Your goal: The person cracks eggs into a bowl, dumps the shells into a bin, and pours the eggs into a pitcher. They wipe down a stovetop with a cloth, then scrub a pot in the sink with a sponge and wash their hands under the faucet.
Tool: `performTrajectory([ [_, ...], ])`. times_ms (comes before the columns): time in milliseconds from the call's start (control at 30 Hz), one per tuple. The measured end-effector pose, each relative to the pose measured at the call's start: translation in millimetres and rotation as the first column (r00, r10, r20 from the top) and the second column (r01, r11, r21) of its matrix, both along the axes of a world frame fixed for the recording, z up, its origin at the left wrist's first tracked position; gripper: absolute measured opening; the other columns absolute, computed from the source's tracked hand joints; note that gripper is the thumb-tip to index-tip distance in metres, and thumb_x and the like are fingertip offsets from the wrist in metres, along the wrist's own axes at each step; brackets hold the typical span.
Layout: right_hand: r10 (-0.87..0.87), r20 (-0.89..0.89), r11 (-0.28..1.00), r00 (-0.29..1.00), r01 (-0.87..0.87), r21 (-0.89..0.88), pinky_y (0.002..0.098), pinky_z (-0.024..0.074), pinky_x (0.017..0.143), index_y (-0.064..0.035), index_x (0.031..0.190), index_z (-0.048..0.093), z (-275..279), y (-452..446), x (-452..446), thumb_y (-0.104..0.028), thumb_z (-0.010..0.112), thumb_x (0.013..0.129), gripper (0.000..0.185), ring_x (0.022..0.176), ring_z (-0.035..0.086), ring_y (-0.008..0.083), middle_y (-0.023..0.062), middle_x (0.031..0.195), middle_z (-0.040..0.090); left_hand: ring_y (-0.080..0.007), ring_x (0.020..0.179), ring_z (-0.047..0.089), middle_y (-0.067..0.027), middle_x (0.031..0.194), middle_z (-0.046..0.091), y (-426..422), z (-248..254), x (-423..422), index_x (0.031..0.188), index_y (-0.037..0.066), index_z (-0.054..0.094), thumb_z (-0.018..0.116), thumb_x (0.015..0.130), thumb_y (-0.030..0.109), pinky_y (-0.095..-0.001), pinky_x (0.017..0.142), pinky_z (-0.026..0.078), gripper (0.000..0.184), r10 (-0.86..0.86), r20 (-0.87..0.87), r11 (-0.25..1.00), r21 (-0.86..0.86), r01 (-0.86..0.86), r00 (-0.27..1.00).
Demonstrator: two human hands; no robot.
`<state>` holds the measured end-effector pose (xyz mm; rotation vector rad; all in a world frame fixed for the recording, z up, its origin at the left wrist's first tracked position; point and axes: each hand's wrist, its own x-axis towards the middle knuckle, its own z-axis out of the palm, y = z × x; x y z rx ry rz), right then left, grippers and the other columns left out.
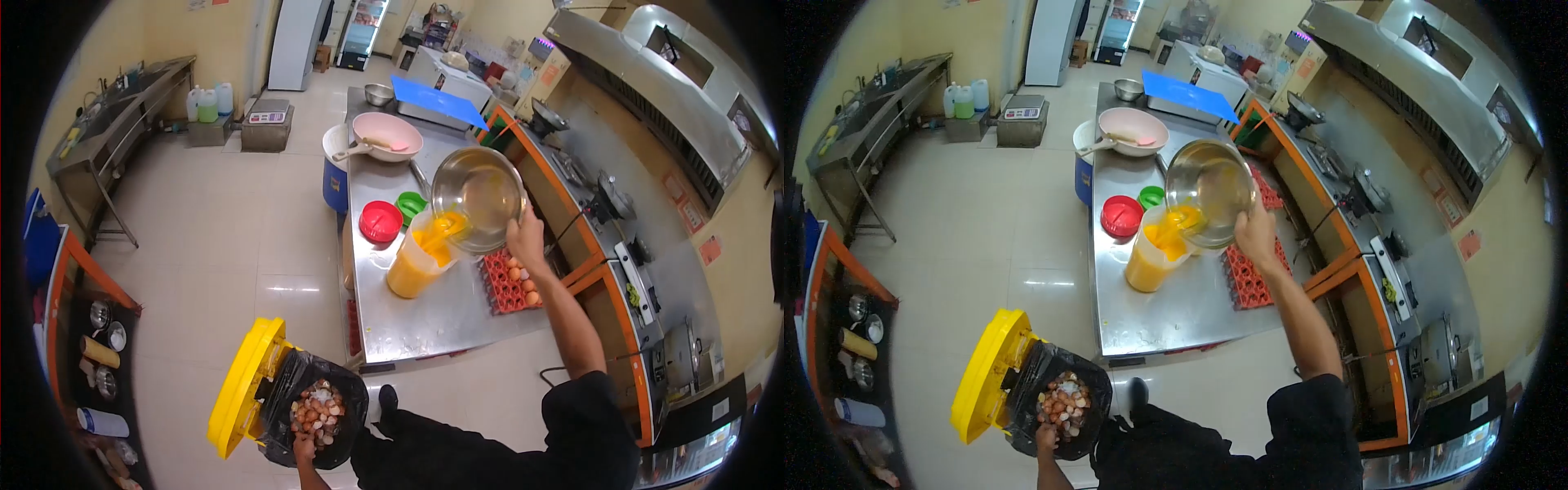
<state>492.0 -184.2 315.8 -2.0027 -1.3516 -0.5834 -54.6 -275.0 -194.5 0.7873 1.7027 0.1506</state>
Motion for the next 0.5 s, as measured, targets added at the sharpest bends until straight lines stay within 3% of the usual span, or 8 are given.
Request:
performTrajectory([
  [67, -0.056, -0.168, 0.996, 0.984, 0.045, -0.073, 0.0442, 0.0476, 0.058, -0.0103, 0.142, 0.025, -4.4, -0.2, -11.3, -0.002, 0.047, 0.077, 0.069, 0.062, 0.061, 0.04, 0.0267, 0.077, 0.061, -0.0221, 0.061, 0.06, -0.0122, 0.074, 0.062, -5.7, 3.8, -0.8, 0.093, 0.0, 0.061, 0.064, 0.079, 0.028, -0.0337, 0.047, 0.046, 0.031, -0.033, -0.058, 0.997, -0.069, 0.029, 0.998],
  [267, 0.098, 0.014, 0.995, 0.995, -0.098, 0.005, 0.0341, 0.0475, 0.051, -0.0078, 0.143, 0.024, -46.2, -11.3, -7.8, 0.002, 0.047, 0.078, 0.07, 0.05, 0.06, 0.0261, 0.0209, 0.069, 0.061, -0.0228, 0.063, 0.062, -0.0126, 0.073, 0.063, -25.6, -9.1, -14.6, 0.096, 0.0, 0.066, 0.059, 0.08, 0.023, -0.0357, 0.049, 0.049, 0.029, -0.154, -0.083, 0.978, -0.156, 0.14, 0.985],
  [300, 0.113, 0.019, 0.993, 0.993, -0.113, 0.044, 0.0326, 0.0472, 0.051, -0.0061, 0.143, 0.023, -56.1, -14.0, -5.6, 0.002, 0.047, 0.079, 0.069, 0.049, 0.059, 0.0236, 0.0191, 0.071, 0.062, -0.022, 0.06, 0.061, -0.0116, 0.068, 0.062, -28.5, -9.6, -12.9, 0.091, 0.003, 0.069, 0.059, 0.079, 0.022, -0.0356, 0.049, 0.049, 0.025, -0.085, -0.106, 0.983, -0.17, 0.066, 0.991],
  [333, 0.128, 0.028, 0.988, 0.991, -0.13, 0.086, 0.031, 0.0469, 0.05, -0.0043, 0.143, 0.021, -64.7, -15.5, -3.4, 0.001, 0.046, 0.08, 0.068, 0.048, 0.058, 0.0211, 0.0172, 0.073, 0.063, -0.022, 0.058, 0.06, -0.0109, 0.067, 0.062, -31.3, -15.4, -16.9, 0.091, 0.003, 0.069, 0.059, 0.079, 0.022, -0.0359, 0.048, 0.049, 0.025, -0.332, -0.12, 0.943, -0.003, 0.334, 0.936],
  [367, 0.142, 0.039, 0.981, 0.989, -0.146, 0.13, 0.0295, 0.0467, 0.049, -0.0026, 0.143, 0.02, -68.0, -15.0, -1.3, 0.001, 0.046, 0.081, 0.067, 0.048, 0.057, 0.0186, 0.0153, 0.074, 0.064, -0.0221, 0.057, 0.059, -0.0103, 0.065, 0.062, -34.7, -31.5, -25.8, 0.091, 0.004, 0.069, 0.06, 0.078, 0.022, -0.0361, 0.048, 0.048, 0.024, -0.548, -0.177, 0.804, 0.157, 0.573, 0.817],
  [400, 0.15, -0.022, 0.968, 0.988, -0.143, 0.204, 0.0306, 0.0467, 0.048, -0.0021, 0.141, 0.023, -69.2, -14.3, -4.9, 0.002, 0.045, 0.081, 0.064, 0.047, 0.057, 0.0197, 0.0161, 0.077, 0.064, -0.0221, 0.055, 0.059, -0.0096, 0.064, 0.062, -36.9, -37.7, -31.2, 0.091, 0.004, 0.07, 0.06, 0.078, 0.022, -0.0364, 0.047, 0.048, 0.023, -0.715, -0.271, 0.581, 0.284, 0.763, 0.645],
  [467, 0.177, -0.152, 0.931, 0.972, -0.115, 0.348, 0.0328, 0.0468, 0.045, -0.001, 0.137, 0.029, -72.3, -14.4, -15.5, 0.004, 0.044, 0.081, 0.058, 0.047, 0.057, 0.022, 0.0176, 0.082, 0.064, -0.0211, 0.053, 0.057, -0.0081, 0.064, 0.062, -37.2, -28.2, -18.7, 0.088, 0.004, 0.069, 0.061, 0.077, 0.02, -0.0356, 0.045, 0.046, 0.02, -0.327, -0.093, 0.944, 0.012, 0.329, 0.941],
  [500, 0.217, -0.364, 0.91, 0.905, -0.053, 0.412, 0.0309, 0.046, 0.043, -0.0005, 0.133, 0.033, -75.4, -18.1, -15.4, 0.001, 0.044, 0.082, 0.052, 0.047, 0.056, 0.0193, 0.0145, 0.081, 0.062, -0.0206, 0.052, 0.056, -0.0074, 0.064, 0.062, -35.3, -14.3, -7.4, 0.086, 0.005, 0.069, 0.062, 0.077, 0.019, -0.0353, 0.045, 0.045, 0.019, -0.067, -0.064, 0.987, -0.147, 0.057, 0.996],
])
